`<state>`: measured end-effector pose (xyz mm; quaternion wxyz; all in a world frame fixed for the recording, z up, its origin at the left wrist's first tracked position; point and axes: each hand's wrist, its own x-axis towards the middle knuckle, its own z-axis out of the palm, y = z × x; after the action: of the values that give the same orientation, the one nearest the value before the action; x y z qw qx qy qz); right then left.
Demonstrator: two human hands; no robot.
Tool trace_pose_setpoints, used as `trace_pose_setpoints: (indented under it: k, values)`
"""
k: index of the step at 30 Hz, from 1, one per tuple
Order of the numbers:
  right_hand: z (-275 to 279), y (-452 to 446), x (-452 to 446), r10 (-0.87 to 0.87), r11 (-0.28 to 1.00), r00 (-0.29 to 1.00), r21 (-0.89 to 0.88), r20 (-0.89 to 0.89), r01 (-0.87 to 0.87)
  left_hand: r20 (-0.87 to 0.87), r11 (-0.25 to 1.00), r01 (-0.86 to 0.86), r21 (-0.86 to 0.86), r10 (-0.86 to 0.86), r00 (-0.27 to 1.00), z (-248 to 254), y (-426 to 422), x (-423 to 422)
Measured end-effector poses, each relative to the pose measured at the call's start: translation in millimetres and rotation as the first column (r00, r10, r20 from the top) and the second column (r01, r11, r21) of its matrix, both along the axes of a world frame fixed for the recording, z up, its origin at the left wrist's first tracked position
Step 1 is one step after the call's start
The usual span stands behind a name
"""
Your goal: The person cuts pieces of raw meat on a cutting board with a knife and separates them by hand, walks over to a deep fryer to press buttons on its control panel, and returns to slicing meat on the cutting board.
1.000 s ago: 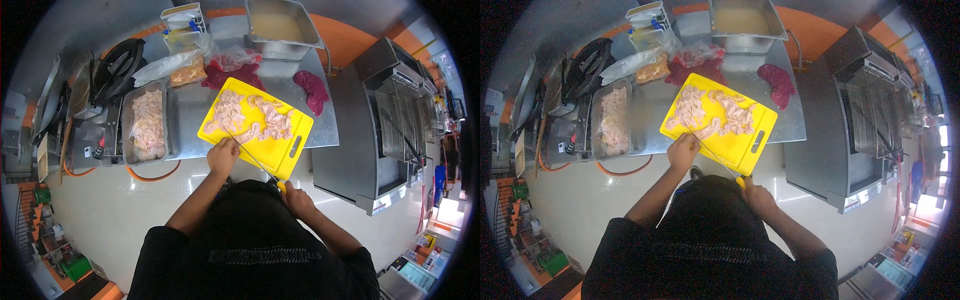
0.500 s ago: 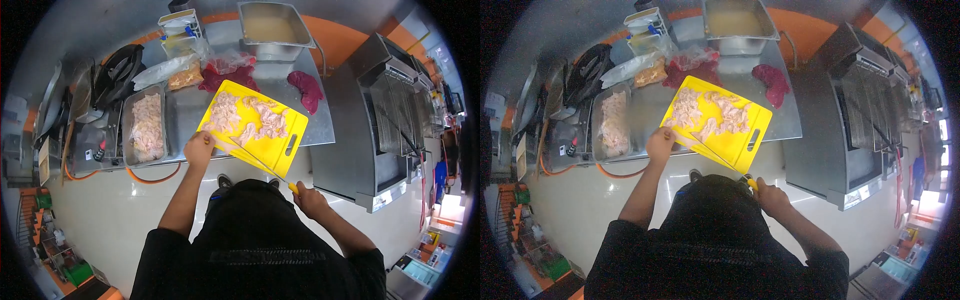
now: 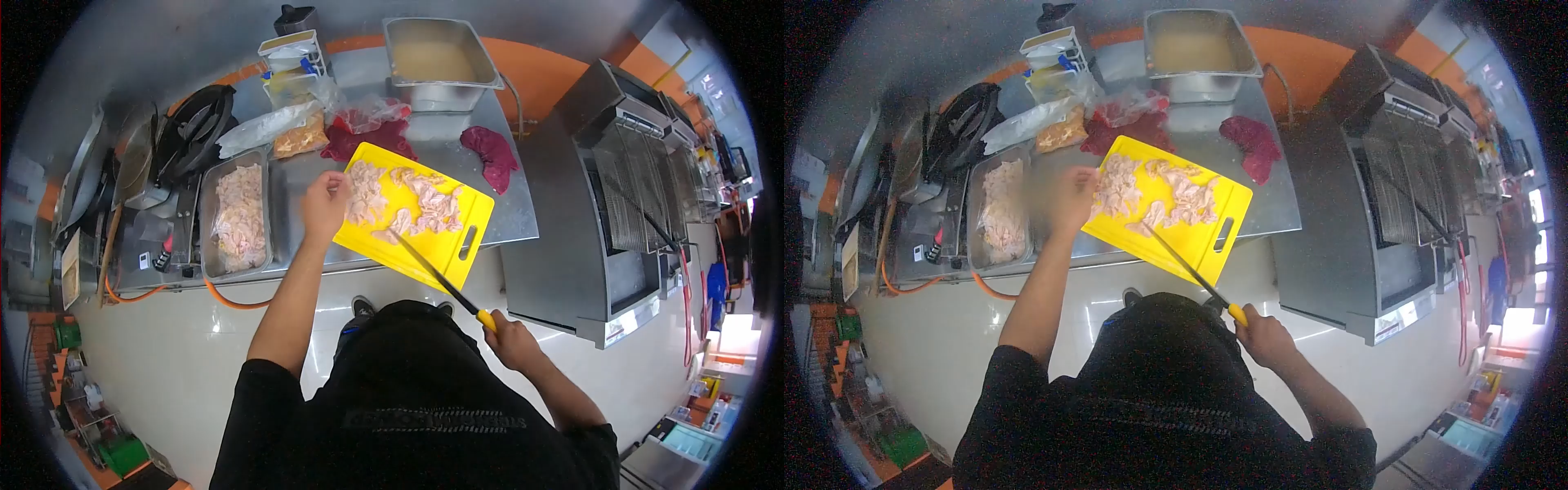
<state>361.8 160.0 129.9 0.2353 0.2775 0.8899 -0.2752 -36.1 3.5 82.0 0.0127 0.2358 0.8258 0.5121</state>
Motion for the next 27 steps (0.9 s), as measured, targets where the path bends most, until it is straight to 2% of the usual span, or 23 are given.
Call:
trace_pose_setpoints:
  k: [2,4,5,7,8,10,12,17,19,20,22,23,25,26,27]
  values:
    - [5.5,0.8,6.0,-0.089,0.996,0.996,0.008,-0.033,0.089,0.061,0.999,0.048,0.009,-0.049,0.997,-18.6,3.7,-1.1]
    - [7.1,2.8,7.7,-0.120,0.993,0.991,0.009,-0.057,0.121,-0.076,0.976,0.012,-0.219,-0.029,0.997,-26.0,4.1,6.1]
    - [6.5,3.2,8.8,-0.146,0.989,0.986,0.011,-0.082,0.147,-0.078,0.975,0.020,-0.220,-0.038,0.996,-30.6,4.5,12.8]
    - [2.1,2.1,9.5,-0.154,0.988,0.981,0.012,-0.116,0.157,-0.279,0.946,-0.008,-0.324,-0.088,0.956,-31.4,8.0,39.5]
    - [3.0,0.0,4.9,-0.146,0.989,0.984,0.017,-0.107,0.149,-0.280,0.945,-0.003,-0.327,-0.094,0.956,-34.7,8.0,51.7]
    - [1.3,-3.3,-2.4,-0.144,0.989,0.984,0.015,-0.100,0.147,-0.135,0.903,0.236,-0.359,-0.300,0.944,-46.1,7.5,72.0]
    - [-3.2,-5.3,-7.0,-0.079,0.996,0.994,0.037,-0.078,0.083,-0.142,0.906,0.238,-0.350,-0.303,0.942,-52.8,8.8,84.6]
    - [-12.8,-4.3,-11.1,-0.099,0.994,0.993,0.039,-0.064,0.102,-0.144,0.915,0.205,-0.349,-0.268,0.953,-55.5,12.0,82.9]
    - [-13.1,-2.1,-11.8,-0.114,0.991,0.992,0.056,-0.058,0.118,-0.156,0.882,0.179,-0.437,-0.270,0.950,-51.9,17.7,76.5]
    - [-12.1,-1.1,-12.1,-0.140,0.989,0.989,0.051,-0.048,0.142,-0.156,0.883,0.176,-0.435,-0.267,0.951,-52.0,20.7,73.3]
    - [-10.7,1.3,-10.7,-0.164,0.985,0.986,0.049,-0.039,0.166,-0.201,0.932,0.186,-0.312,-0.256,0.946,-50.4,27.9,67.3]
    - [-10.6,2.6,-7.5,-0.188,0.980,0.978,0.047,-0.096,0.193,-0.201,0.932,0.185,-0.311,-0.254,0.946,-49.8,31.2,64.7]
    - [-9.4,6.0,-3.0,-0.210,0.975,0.966,0.043,-0.150,0.218,0.150,0.961,0.245,-0.125,-0.226,0.963,-32.5,40.4,63.4]
    - [-7.2,7.6,-1.3,-0.239,0.967,0.955,0.042,-0.174,0.250,0.151,0.962,0.244,-0.125,-0.224,0.963,-28.8,46.3,61.0]
    - [-6.2,9.5,0.4,-0.268,0.959,0.943,0.040,-0.199,0.281,0.237,0.964,0.267,-0.001,-0.259,0.936,-23.6,53.1,58.7]
